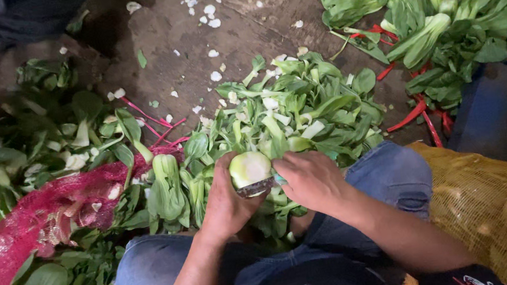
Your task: The person sits on the floor and uses a small knife to trim the base of bok choy stalks. They repeatedly pick up stalks, cut the ends, and place the trimmed pieces into a red mesh bag while discarding the cut ends onto the floor.
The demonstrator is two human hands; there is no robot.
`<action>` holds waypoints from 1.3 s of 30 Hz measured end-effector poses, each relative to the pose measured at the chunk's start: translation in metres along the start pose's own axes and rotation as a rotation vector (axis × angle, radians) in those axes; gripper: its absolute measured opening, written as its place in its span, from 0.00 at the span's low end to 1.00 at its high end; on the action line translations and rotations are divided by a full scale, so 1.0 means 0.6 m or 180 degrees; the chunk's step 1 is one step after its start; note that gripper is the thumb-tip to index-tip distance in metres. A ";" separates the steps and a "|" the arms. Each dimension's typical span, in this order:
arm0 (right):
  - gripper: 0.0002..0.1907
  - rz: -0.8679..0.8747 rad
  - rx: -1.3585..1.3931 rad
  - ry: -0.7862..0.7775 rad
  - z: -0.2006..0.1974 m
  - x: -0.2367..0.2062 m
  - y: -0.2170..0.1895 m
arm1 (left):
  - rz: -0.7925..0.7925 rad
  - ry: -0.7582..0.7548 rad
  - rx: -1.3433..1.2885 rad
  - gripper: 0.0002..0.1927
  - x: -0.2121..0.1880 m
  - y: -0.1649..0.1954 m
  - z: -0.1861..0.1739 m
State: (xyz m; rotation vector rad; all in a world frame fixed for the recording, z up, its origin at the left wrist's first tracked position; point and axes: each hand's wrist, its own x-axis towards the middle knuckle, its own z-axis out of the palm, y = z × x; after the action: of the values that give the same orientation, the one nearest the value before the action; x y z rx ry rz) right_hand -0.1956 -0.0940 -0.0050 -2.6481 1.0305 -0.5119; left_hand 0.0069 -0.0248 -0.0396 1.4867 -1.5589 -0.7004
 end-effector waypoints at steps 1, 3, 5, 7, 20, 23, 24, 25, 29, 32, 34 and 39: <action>0.18 0.0107 0.0054 -0.0159 0.002 0.003 -0.001 | 0.0073 0.0024 0.0016 0.49 0.000 0.000 -0.001; 0.16 0.0249 0.0145 -0.0305 0.005 0.005 -0.005 | 0.0194 0.0083 0.0055 0.48 -0.001 0.000 -0.004; 0.13 0.0321 0.0205 -0.0231 0.011 0.006 -0.007 | 0.0183 0.0146 0.0047 0.47 0.000 0.001 -0.005; 0.13 0.0361 0.0246 -0.0353 0.016 0.004 -0.007 | 0.0180 0.0196 0.0091 0.46 0.000 0.002 -0.006; 0.15 0.0399 0.0169 -0.0039 0.020 -0.009 0.000 | -0.0071 0.0108 -0.0062 0.48 0.001 0.003 0.002; 0.14 0.0299 0.0067 -0.0227 0.005 -0.013 -0.001 | -0.0244 0.0001 0.0094 0.48 0.004 0.002 0.000; 0.13 0.0292 0.0015 -0.0360 0.001 -0.013 0.000 | -0.0272 -0.0058 0.0174 0.49 0.003 0.002 0.001; 0.13 0.0289 -0.0053 -0.0459 -0.002 -0.012 0.001 | -0.0108 -0.0044 0.0147 0.48 0.003 0.002 0.003; 0.14 0.0100 -0.0006 -0.0511 -0.003 -0.005 0.006 | 0.0227 -0.0020 0.0228 0.45 -0.002 0.001 0.010; 0.11 0.0229 -0.0120 -0.0501 0.004 0.001 0.011 | 0.0339 -0.0050 0.0268 0.46 -0.005 -0.002 0.010; 0.09 0.0284 -0.0131 -0.0437 0.007 0.002 0.016 | 0.0371 -0.0068 0.0220 0.46 -0.006 -0.002 0.009; 0.12 0.0426 -0.0096 -0.0461 0.009 -0.003 0.029 | 0.0300 -0.0132 0.0135 0.46 -0.008 0.000 0.006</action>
State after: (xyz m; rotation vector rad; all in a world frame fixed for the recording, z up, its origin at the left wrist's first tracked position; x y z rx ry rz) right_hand -0.2049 -0.1048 -0.0164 -2.5750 1.1679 -0.2742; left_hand 0.0035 -0.0208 -0.0426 1.4273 -1.6733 -0.6510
